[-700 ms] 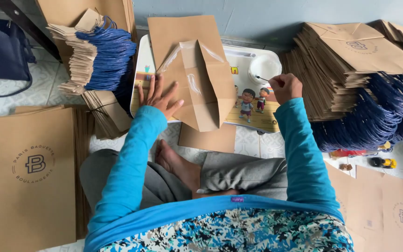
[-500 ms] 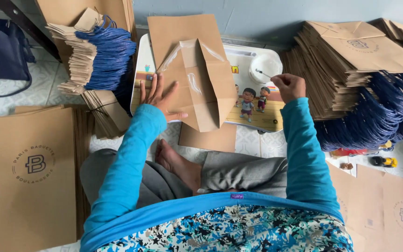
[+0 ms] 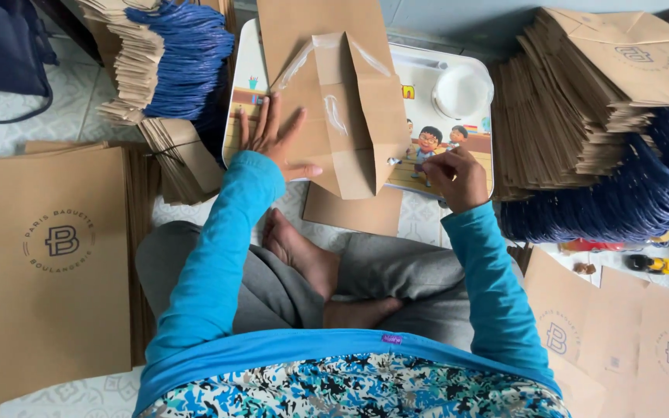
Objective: Manually folding and gluing brown paper bags at a workspace on the floor.
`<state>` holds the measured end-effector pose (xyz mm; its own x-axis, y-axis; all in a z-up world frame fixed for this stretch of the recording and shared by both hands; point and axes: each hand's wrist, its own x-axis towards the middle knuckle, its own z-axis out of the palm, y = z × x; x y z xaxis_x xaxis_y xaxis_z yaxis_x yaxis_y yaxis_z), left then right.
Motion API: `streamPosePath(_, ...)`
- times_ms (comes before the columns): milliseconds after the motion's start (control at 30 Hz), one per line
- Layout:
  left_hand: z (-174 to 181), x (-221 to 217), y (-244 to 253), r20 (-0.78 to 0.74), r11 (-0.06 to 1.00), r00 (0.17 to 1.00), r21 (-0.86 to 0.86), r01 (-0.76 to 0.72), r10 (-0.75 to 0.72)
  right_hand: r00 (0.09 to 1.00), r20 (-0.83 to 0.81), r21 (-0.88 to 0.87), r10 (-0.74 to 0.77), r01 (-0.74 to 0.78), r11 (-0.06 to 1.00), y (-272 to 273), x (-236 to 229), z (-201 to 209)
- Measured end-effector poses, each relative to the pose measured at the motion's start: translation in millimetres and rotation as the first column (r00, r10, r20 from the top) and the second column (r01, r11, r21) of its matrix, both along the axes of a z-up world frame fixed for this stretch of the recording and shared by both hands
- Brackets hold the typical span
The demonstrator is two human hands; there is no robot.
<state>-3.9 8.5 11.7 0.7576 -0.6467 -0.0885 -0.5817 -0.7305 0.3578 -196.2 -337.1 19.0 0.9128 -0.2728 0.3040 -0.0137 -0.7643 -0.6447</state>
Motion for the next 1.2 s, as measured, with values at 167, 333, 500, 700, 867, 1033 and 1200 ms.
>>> streamPosePath(167,-3,0,0,-0.013,1.000,1.000,-0.006,0.002,-0.002,0.994,0.060,-0.064,-0.093,0.097,0.993,-12,3,-17)
streamPosePath(333,-4,1,-1,-0.016,1.000,1.000,-0.002,-0.006,0.006,0.998,0.054,-0.019,0.042,-0.041,0.999,19,-14,-14)
streamPosePath(500,-8,1,-1,0.017,1.000,1.000,-0.018,-0.011,0.011,0.996,0.082,-0.066,0.030,-0.025,0.998,17,-12,-16)
streamPosePath(700,-15,3,0,0.066,1.000,0.998,-0.015,0.004,-0.003,0.973,0.180,-0.075,-0.143,0.158,0.985,-12,6,-41)
streamPosePath(867,-18,3,-1,0.068,1.000,0.998,-0.025,-0.006,0.008,0.988,0.147,-0.047,0.053,-0.047,0.998,41,-17,-11)
streamPosePath(1033,-16,0,0,0.066,0.999,0.998,-0.033,-0.011,0.013,0.978,0.195,0.063,0.078,-0.092,0.994,75,-31,7)
streamPosePath(1200,-43,13,-4,0.096,0.997,0.995,-0.069,-0.027,0.034,0.948,0.301,-0.272,0.109,-0.024,0.962,104,-37,7)
